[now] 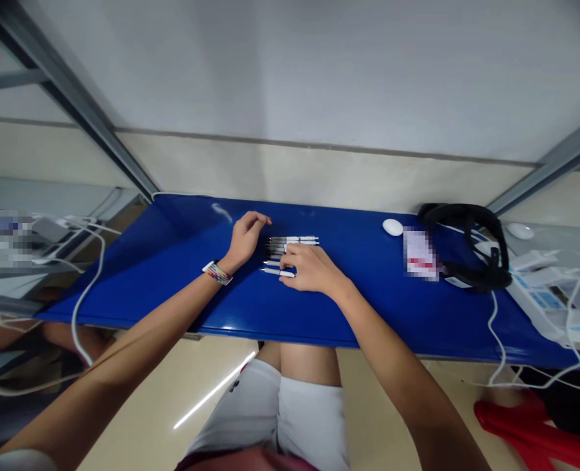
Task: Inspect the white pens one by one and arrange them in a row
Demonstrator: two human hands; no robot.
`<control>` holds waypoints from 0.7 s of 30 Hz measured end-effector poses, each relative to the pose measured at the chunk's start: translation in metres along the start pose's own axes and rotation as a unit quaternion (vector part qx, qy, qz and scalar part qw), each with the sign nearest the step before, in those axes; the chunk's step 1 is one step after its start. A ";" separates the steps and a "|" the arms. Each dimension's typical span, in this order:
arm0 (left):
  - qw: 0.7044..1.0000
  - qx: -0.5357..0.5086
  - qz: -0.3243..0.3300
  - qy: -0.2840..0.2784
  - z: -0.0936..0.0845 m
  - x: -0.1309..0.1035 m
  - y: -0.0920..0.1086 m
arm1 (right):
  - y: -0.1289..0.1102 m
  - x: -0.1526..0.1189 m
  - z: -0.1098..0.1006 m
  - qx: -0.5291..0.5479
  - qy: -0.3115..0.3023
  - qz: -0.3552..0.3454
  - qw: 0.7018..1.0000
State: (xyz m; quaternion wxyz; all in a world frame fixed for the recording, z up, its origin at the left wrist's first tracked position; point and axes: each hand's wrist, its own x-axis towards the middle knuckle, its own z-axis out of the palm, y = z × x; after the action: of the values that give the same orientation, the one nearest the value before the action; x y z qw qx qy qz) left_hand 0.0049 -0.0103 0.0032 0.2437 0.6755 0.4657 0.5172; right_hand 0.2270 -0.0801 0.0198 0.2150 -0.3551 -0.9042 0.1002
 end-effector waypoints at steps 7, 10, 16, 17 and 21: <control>0.996 -0.063 0.012 -0.059 -0.004 -0.003 0.015 | -0.002 0.004 -0.001 0.144 0.044 0.023 0.988; 0.978 -0.109 0.021 -0.179 -0.006 -0.007 0.026 | 0.006 0.006 -0.002 0.222 0.123 0.081 0.964; 0.972 -0.103 0.012 -0.208 -0.002 -0.011 0.030 | 0.026 0.007 -0.002 0.251 0.170 0.192 0.933; 0.973 -0.105 0.008 -0.207 -0.001 -0.011 0.029 | 0.028 0.007 -0.002 0.263 0.158 0.204 0.929; 0.974 -0.113 -0.007 -0.195 0.001 -0.009 0.022 | 0.032 0.006 -0.009 0.336 0.162 0.214 0.903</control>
State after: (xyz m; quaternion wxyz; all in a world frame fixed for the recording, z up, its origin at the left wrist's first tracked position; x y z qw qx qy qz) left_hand 0.0134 -0.0277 0.0164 0.4081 0.7279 0.3528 0.4232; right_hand 0.2463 -0.0521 0.0195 0.4389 -0.4575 -0.6718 0.3830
